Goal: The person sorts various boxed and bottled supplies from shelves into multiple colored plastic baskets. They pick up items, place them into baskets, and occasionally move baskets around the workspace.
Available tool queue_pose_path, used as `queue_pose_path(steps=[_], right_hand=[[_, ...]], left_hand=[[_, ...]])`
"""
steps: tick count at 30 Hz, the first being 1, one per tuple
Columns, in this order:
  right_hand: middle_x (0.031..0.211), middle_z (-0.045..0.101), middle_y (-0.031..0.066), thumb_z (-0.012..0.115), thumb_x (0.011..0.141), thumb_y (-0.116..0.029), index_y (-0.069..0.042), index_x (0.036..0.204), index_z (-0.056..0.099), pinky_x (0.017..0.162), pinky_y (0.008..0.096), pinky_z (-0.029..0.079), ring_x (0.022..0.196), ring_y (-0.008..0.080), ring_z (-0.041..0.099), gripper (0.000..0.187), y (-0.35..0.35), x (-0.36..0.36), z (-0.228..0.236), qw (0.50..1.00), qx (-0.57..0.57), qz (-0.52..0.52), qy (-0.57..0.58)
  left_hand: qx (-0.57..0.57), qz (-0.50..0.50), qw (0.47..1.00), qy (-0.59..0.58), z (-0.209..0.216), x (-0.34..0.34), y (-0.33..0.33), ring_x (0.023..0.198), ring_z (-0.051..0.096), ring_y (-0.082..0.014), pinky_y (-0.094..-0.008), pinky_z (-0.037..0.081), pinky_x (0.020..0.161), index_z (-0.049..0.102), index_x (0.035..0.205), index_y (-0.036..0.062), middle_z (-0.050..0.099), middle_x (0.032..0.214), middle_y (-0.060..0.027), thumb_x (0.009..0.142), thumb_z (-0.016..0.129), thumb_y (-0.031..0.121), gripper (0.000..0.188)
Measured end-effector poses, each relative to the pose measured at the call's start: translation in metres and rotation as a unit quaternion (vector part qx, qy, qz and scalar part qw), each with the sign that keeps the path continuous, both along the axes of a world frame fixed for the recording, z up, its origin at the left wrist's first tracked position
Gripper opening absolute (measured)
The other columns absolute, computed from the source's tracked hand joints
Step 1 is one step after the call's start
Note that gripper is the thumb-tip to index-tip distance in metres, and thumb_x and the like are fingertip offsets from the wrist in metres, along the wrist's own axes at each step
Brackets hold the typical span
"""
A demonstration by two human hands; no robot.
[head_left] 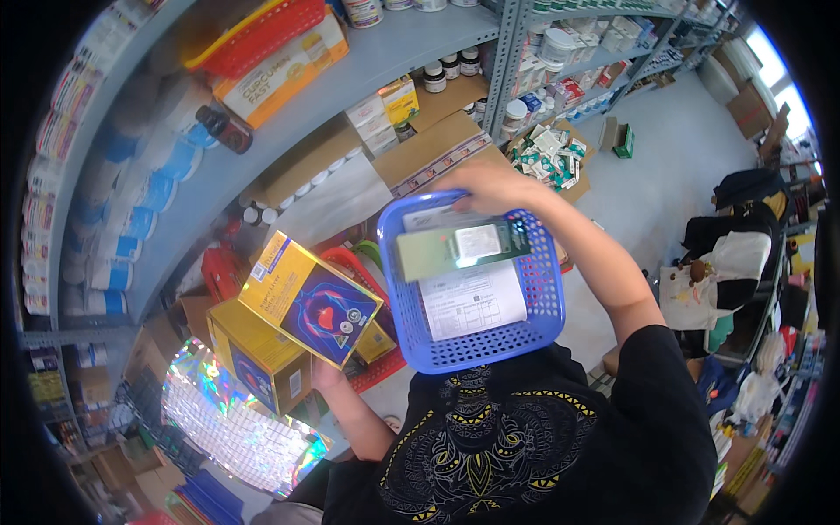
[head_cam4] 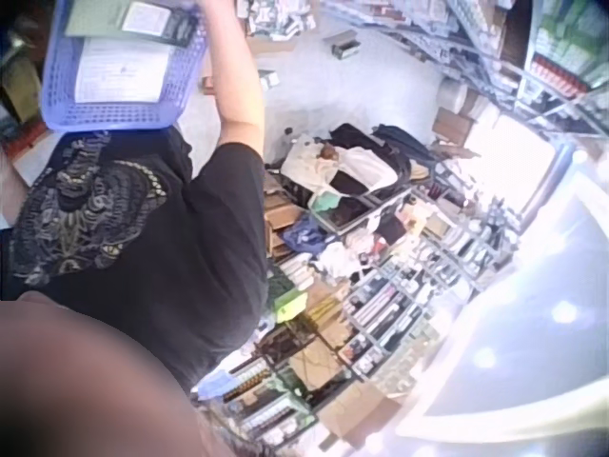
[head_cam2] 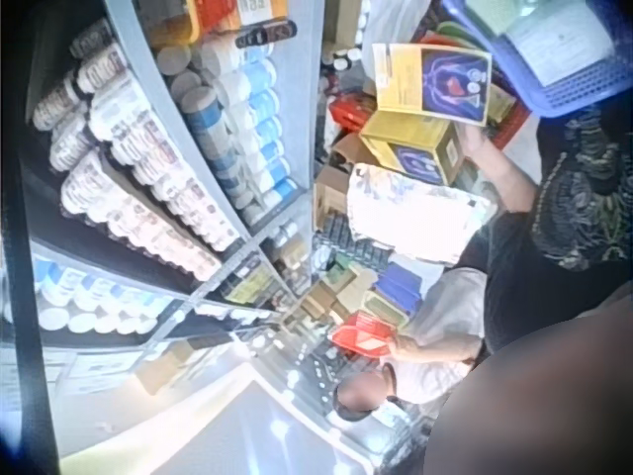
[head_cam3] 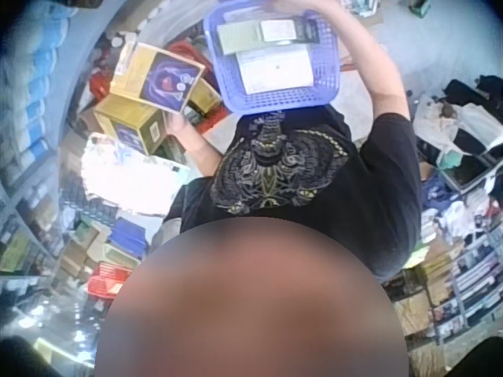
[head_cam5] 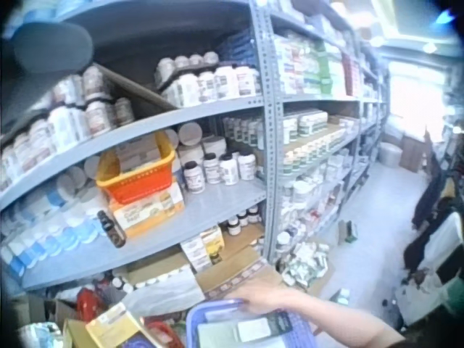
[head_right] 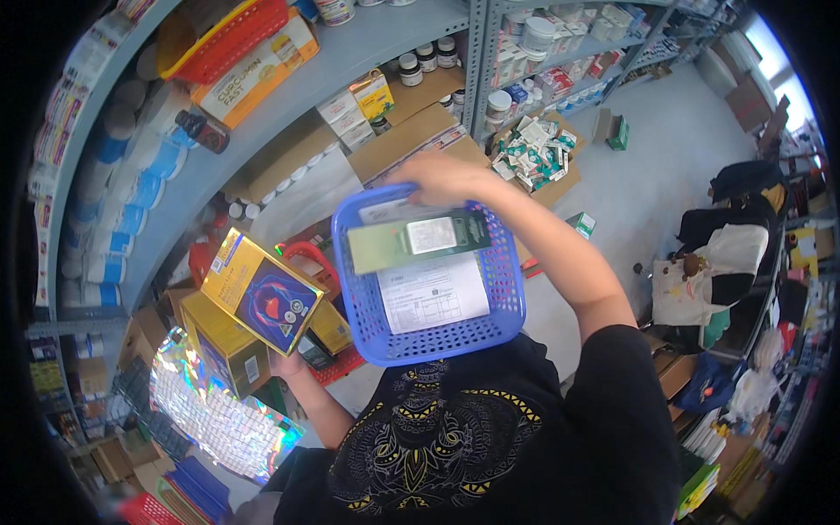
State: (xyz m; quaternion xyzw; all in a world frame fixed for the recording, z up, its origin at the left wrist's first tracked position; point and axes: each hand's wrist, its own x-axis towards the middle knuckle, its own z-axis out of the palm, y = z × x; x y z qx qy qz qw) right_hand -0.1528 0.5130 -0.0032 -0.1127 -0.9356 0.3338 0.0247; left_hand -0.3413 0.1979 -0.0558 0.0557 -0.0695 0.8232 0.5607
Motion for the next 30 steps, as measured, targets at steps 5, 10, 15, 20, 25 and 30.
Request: queue_pose_path(steps=[5,10,15,20,25,30], right_hand=[[0.099,0.063,0.0164,0.064,0.073,-0.007,-0.007,0.109,0.06,0.083,0.0404,0.045,0.093,0.032,0.059,0.036,-0.017,-0.057,-0.025,0.98,0.124,0.113,-0.105],[0.099,0.063,0.0162,0.065,0.074,-0.01,-0.005,0.109,0.059,0.083,0.0382,0.046,0.092,0.0321,0.06,0.036,-0.012,-0.057,-0.058,0.99,0.036,0.116,-0.074],[0.105,0.062,0.0148,0.062,0.083,-0.023,-0.004,0.11,0.059,0.082,0.0391,0.047,0.094,0.027,0.061,0.034,-0.016,-0.051,-0.039,0.982,0.148,0.061,0.105],[0.116,0.056,0.0088,0.061,0.087,-0.031,-0.004,0.135,0.035,0.091,0.0313,0.041,0.111,0.0163,0.05,0.061,-0.069,-0.02,0.018,0.822,-0.568,0.03,0.006],[0.132,0.045,0.0108,0.067,0.081,-0.019,-0.002,0.141,0.024,0.098,0.0312,0.037,0.119,0.0173,0.044,0.076,-0.088,0.004,0.001,0.781,-0.618,-0.025,0.088],[0.13,0.045,0.009,0.066,0.08,-0.012,-0.002,0.141,0.024,0.096,0.0286,0.038,0.117,0.0154,0.045,0.074,-0.085,0.029,-0.002,0.809,-0.553,-0.132,0.147]], left_hand=[[-0.033,0.027,0.999,-0.005,-0.008,0.017,-0.009,0.127,0.036,-0.0303,-0.045,0.029,0.105,0.03,0.137,0.0048,0.034,0.14,-0.0158,0.089,0.045,0.04,0.061],[-0.068,0.058,0.996,-0.01,-0.012,0.039,-0.013,0.127,0.036,-0.0303,-0.0451,0.029,0.105,0.03,0.137,0.0052,0.034,0.14,-0.0157,0.089,0.045,0.041,0.062],[-0.109,0.079,0.991,-0.009,-0.013,0.057,-0.008,0.126,0.036,-0.0302,-0.0452,0.029,0.104,0.03,0.137,0.0056,0.034,0.139,-0.0155,0.088,0.046,0.041,0.063],[-0.139,0.11,0.984,-0.001,-0.018,0.058,0.013,0.126,0.036,-0.0302,-0.0452,0.029,0.104,0.03,0.137,0.0061,0.035,0.139,-0.0153,0.087,0.047,0.042,0.064],[-0.04,0.074,0.996,0.025,-0.017,0.043,0.05,0.127,0.035,-0.0314,-0.048,0.03,0.103,0.027,0.139,0.0072,0.032,0.141,-0.0151,0.084,0.05,0.047,0.071],[0.01,0.008,0.995,0.095,0.006,0.049,0.064,0.128,0.035,-0.0328,-0.0607,0.031,0.098,0.022,0.142,0.0106,0.03,0.142,-0.0174,0.077,0.055,0.06,0.088]])
